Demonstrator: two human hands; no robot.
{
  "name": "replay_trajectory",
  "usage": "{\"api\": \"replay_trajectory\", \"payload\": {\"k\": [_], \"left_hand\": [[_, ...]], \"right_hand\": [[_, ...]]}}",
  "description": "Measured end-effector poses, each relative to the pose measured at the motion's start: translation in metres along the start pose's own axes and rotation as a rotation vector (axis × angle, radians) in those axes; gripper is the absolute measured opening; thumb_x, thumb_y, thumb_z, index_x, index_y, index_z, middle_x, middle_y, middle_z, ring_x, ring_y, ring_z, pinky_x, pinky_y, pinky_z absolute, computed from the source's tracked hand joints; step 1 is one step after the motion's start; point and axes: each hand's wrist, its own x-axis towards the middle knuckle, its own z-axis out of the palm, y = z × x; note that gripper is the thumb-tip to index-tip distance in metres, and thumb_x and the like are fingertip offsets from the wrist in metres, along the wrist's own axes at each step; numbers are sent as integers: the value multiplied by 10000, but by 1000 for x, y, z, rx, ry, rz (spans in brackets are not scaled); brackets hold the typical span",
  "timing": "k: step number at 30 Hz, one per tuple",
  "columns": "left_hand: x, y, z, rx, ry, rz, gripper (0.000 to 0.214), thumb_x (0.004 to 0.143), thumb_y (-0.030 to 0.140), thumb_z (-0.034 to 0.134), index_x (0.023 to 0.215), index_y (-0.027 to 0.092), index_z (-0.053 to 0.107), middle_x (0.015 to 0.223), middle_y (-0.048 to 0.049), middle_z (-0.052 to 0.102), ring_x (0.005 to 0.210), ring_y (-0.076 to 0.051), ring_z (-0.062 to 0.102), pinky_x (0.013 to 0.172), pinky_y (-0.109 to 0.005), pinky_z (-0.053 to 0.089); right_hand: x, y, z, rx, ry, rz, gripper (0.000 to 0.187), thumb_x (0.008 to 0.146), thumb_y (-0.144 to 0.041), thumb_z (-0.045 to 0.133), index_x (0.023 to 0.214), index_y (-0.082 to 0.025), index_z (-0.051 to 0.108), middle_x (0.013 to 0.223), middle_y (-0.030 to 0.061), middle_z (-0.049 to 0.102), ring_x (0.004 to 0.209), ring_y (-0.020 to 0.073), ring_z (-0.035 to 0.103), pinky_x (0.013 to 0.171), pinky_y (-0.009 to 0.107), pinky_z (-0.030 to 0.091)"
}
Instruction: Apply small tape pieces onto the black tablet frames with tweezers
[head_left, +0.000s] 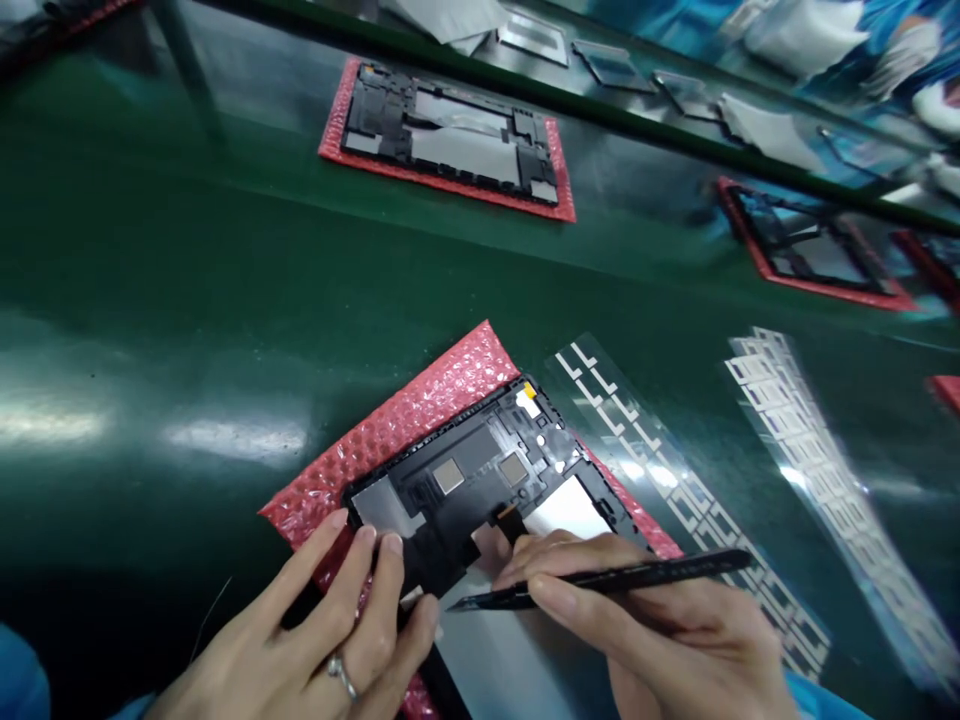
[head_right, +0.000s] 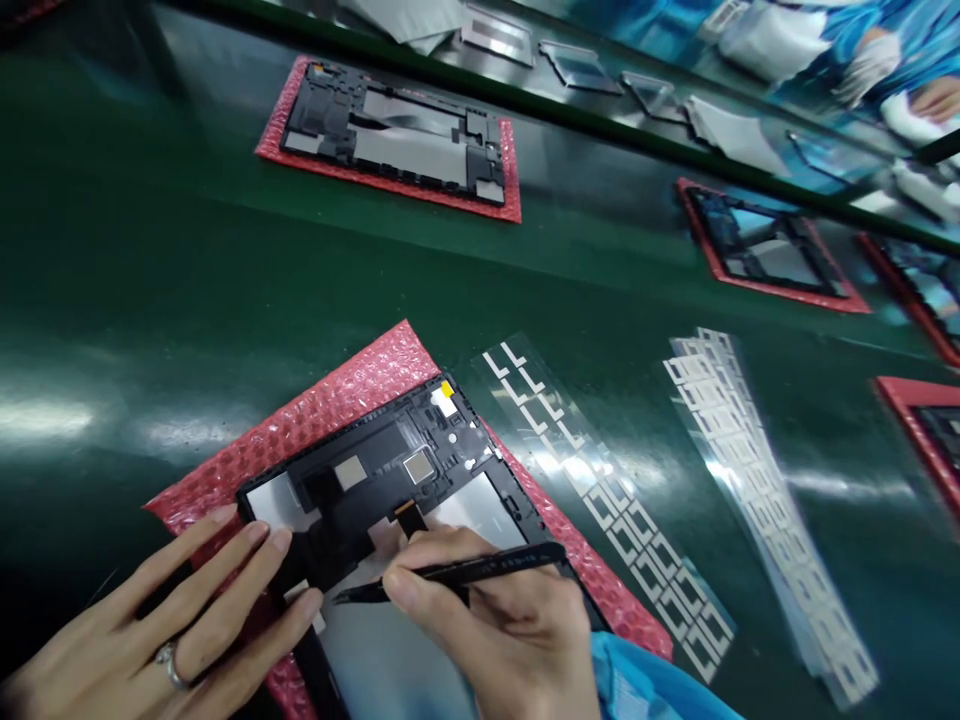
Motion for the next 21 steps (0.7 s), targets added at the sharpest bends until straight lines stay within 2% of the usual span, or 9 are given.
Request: {"api": "replay_trajectory", "payload": {"k": [5, 8, 12, 16, 21], "left_hand": [[1, -3, -3, -50, 26, -43, 368, 801, 425, 496, 1091, 204, 545, 1095, -60, 579, 1071, -201, 476, 1064, -356, 137], [1, -3, -2, -54, 17, -40, 392, 797, 442, 505, 1109, 207, 534, 1108, -63, 574, 1084, -209, 471, 1061, -363, 148], [2, -2, 0, -73, 50, -51, 410, 794, 442, 514, 1119, 193, 527, 1117, -74, 560, 1116, -228, 441, 1056, -377, 171], [1, -1, 2, -74, 66, -62, 385, 822, 408, 476, 1137, 190, 514, 1139, -70, 542, 1156, -241, 413, 1051, -403, 197], [-1, 0, 2, -79, 48, -59, 467, 748, 432, 583, 1141, 191, 511, 1148, -77, 531, 1259, -286, 274, 1069, -425, 170]], "right_hand": [[2, 2, 6, 12, -29, -38, 178, 723, -121, 644, 761, -274, 725, 757, -6, 715, 781, 194, 663, 838, 307, 517], [4, 2, 8, 34, -31, -39, 182, 721, -118, 643, 754, -277, 725, 751, -13, 714, 764, 189, 663, 787, 292, 539], [5, 2, 9, 31, -44, -26, 184, 727, -115, 636, 771, -272, 722, 761, -15, 716, 810, 176, 656, 813, 256, 517], [4, 3, 9, 17, -36, -34, 188, 732, -110, 630, 778, -269, 720, 757, -11, 713, 803, 179, 654, 828, 277, 508], [4, 6, 9, 37, -38, -67, 234, 727, -78, 626, 794, -283, 717, 761, -14, 711, 799, 188, 654, 796, 301, 530]]}}
